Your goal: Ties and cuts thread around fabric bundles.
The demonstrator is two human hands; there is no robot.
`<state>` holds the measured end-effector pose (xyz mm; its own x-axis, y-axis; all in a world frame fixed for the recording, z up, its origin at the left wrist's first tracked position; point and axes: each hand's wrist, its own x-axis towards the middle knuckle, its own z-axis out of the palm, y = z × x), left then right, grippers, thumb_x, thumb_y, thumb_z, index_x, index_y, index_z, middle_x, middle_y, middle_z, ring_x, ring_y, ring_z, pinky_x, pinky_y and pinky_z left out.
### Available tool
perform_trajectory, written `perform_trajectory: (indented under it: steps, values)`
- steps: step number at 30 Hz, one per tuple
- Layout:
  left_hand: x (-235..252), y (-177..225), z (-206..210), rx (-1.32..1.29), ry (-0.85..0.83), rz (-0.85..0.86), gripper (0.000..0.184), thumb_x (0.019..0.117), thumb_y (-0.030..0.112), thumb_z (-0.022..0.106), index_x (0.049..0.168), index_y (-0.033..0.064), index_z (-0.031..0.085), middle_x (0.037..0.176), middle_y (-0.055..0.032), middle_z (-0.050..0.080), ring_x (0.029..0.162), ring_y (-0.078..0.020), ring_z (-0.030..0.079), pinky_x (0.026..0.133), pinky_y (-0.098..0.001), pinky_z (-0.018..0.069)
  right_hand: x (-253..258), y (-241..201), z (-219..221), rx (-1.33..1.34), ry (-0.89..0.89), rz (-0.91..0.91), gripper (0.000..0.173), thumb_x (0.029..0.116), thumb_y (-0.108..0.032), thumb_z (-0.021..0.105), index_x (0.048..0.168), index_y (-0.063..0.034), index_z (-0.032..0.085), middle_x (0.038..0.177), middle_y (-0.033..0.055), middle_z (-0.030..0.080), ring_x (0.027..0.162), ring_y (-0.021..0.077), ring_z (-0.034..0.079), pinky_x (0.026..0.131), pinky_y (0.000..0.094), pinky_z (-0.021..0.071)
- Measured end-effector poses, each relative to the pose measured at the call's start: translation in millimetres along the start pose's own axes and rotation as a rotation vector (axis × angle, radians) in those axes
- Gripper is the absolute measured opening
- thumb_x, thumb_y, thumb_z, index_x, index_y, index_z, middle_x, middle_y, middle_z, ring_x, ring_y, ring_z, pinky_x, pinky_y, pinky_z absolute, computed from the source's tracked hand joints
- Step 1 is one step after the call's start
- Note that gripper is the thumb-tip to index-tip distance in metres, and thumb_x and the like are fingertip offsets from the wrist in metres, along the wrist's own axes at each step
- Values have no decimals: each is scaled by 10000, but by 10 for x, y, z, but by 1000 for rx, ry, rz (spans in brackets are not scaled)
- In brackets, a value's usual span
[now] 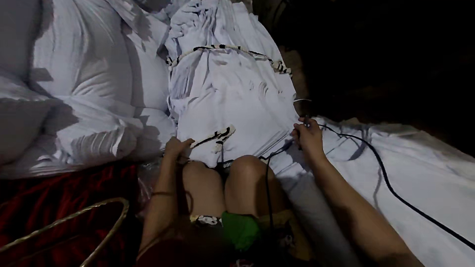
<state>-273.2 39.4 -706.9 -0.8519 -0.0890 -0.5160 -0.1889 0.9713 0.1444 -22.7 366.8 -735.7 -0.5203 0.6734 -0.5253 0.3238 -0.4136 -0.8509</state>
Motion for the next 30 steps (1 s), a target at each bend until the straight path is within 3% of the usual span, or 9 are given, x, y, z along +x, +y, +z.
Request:
perform_trajectory:
  steps: [3,8,10,12,15,19,23,25,30]
  values:
    - [-99,132,25,-185,67,94,520,967,319,686,1227,-124,602,1193,-354,622,1140,-492,604,980,-671,450,8,-25,3,-31,-9,8,381,1066,-111,509,1419,-2,418,736,39,544,487,61,439,456,215,376]
    - [-801,1104,338,-468,31,416,472,986,173,643,1374,-71,530,1239,-277,625,1111,-365,630,972,-533,511,-13,-20,26,-12,2,1,364,1068,-126,514,1403,-8,433,728,19,531,486,45,433,460,197,374]
    - [-953,1410,814,-277,-146,590,614,1001,250,648,1495,-48,437,1379,-330,555,1285,-454,553,1104,-591,425,-20,-20,29,8,29,-20,341,1073,-131,500,1386,-10,436,731,13,526,483,42,444,452,193,390]
    - [-892,1500,1255,-69,-376,811,518,1000,238,635,1383,-91,515,1233,-334,624,1176,-463,607,1066,-636,429,0,-24,22,29,55,-39,320,1075,-120,480,1367,1,437,734,11,514,478,37,439,444,187,390]
    - [-958,1591,1237,11,-760,964,309,1033,186,589,1194,-77,598,1052,-194,642,934,-228,606,874,-405,498,12,-24,19,46,41,-30,330,1073,-101,482,1375,10,409,704,7,513,453,28,433,425,174,380]
    - [-720,1372,790,-110,-309,875,298,1024,152,596,1215,-77,600,1206,-260,616,1088,-352,634,955,-494,523,-6,-29,25,22,10,-19,336,1077,-95,472,1385,18,399,713,13,507,448,33,418,425,178,377]
    - [-191,819,290,38,282,435,557,966,222,664,1379,-120,512,1453,-372,455,1370,-540,427,1076,-703,360,4,-36,28,8,16,-2,337,1072,-94,486,1382,13,411,700,9,507,443,34,419,421,177,372]
    - [-42,530,230,18,306,168,744,965,323,671,1464,-144,377,1521,-394,343,1434,-558,319,1099,-731,308,16,-24,35,9,10,10,343,1073,-96,486,1389,12,410,710,14,516,449,37,419,428,183,373]
    - [149,279,232,-99,169,69,816,965,417,685,1458,-142,352,1327,-394,539,1246,-522,555,1037,-651,448,5,-44,33,3,-17,8,349,1082,-104,463,1400,21,391,704,13,527,432,32,406,408,177,354]
